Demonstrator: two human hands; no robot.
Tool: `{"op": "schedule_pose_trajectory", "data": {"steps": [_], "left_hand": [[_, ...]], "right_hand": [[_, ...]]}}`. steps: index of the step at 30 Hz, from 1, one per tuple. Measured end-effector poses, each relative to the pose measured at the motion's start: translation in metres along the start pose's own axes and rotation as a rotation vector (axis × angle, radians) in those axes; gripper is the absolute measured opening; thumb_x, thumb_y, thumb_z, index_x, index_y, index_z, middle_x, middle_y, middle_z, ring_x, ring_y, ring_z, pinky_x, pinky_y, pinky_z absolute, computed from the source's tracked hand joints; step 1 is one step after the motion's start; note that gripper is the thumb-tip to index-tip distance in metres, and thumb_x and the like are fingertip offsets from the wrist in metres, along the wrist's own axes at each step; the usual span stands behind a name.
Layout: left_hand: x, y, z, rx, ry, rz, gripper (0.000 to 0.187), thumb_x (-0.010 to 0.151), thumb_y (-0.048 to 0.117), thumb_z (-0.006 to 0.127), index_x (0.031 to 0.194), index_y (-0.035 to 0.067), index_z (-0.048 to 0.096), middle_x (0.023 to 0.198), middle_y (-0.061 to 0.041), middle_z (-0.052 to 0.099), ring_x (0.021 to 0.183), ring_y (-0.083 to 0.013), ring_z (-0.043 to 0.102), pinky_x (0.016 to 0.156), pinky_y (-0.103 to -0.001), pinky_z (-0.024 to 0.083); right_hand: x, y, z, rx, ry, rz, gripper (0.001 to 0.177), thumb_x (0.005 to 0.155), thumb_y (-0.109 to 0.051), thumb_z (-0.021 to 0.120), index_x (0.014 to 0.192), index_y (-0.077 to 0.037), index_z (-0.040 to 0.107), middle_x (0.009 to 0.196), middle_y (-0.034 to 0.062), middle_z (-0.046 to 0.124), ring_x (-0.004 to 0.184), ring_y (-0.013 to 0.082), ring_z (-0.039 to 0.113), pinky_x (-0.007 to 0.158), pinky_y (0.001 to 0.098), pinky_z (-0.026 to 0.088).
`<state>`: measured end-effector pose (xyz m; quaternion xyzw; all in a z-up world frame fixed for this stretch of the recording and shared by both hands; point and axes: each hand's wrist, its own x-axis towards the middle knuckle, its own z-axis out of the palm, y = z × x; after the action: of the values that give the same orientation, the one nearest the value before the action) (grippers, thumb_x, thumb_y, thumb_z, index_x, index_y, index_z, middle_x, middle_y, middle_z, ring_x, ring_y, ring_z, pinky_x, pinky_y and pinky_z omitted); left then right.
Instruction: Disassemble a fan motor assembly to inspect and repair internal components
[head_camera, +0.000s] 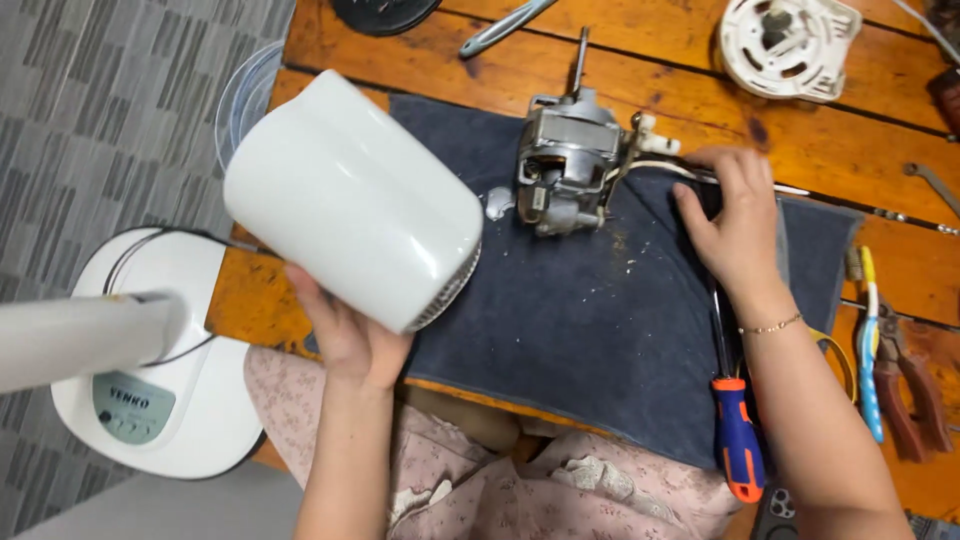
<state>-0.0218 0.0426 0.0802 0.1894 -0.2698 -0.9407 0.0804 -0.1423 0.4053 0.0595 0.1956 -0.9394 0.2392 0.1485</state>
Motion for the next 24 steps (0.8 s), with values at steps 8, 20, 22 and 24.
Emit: {"op": "schedule_pose_trajectory", "data": {"steps": [8, 20, 22, 24], "left_hand": [[0.027, -0.001, 0.074, -0.160, -0.123, -0.186, 0.108, 0.069, 0.065, 0.070, 0.157, 0.018, 0.030, 0.156, -0.016, 0.043, 0.139, -0.0381, 0.046, 0.115, -0.057, 0.039], [0.100, -0.005, 0.123, -0.200, -0.411, -0.377, 0.108, 0.076, 0.070, 0.056, 0.158, 0.006, 0.024, 0.139, -0.027, 0.049, 0.121, -0.0406, 0.058, 0.091, -0.046, 0.062], [0.107, 0.001, 0.120, -0.245, -0.461, -0.445, 0.104, 0.080, 0.069, 0.055, 0.156, 0.003, 0.029, 0.136, -0.025, 0.053, 0.118, -0.0375, 0.061, 0.092, -0.045, 0.063], [0.115, 0.010, 0.121, -0.085, -0.503, -0.433, 0.116, 0.067, 0.069, 0.057, 0.158, 0.003, 0.028, 0.147, -0.033, 0.046, 0.129, -0.0480, 0.055, 0.095, -0.063, 0.056]], "right_hand": [[0.026, -0.077, -0.043, 0.212, 0.058, -0.309, 0.093, 0.090, -0.048, 0.080, 0.157, -0.008, 0.029, 0.160, 0.0189, 0.028, 0.149, 0.0399, 0.037, 0.127, 0.0561, 0.042], [0.140, -0.110, -0.014, 0.062, 0.033, -0.657, 0.104, 0.097, -0.052, 0.100, 0.166, -0.032, 0.024, 0.170, 0.0083, 0.013, 0.163, 0.0367, 0.015, 0.145, 0.0632, 0.031], [0.153, -0.114, -0.019, 0.044, 0.046, -0.707, 0.114, 0.094, -0.030, 0.111, 0.165, -0.031, 0.022, 0.165, 0.0092, 0.018, 0.158, 0.0374, 0.023, 0.141, 0.0626, 0.041], [0.165, -0.116, -0.029, -0.058, -0.049, -0.644, 0.106, 0.078, -0.025, 0.107, 0.160, -0.010, 0.041, 0.152, 0.0248, 0.036, 0.134, 0.0492, 0.055, 0.101, 0.0560, 0.060]]}}
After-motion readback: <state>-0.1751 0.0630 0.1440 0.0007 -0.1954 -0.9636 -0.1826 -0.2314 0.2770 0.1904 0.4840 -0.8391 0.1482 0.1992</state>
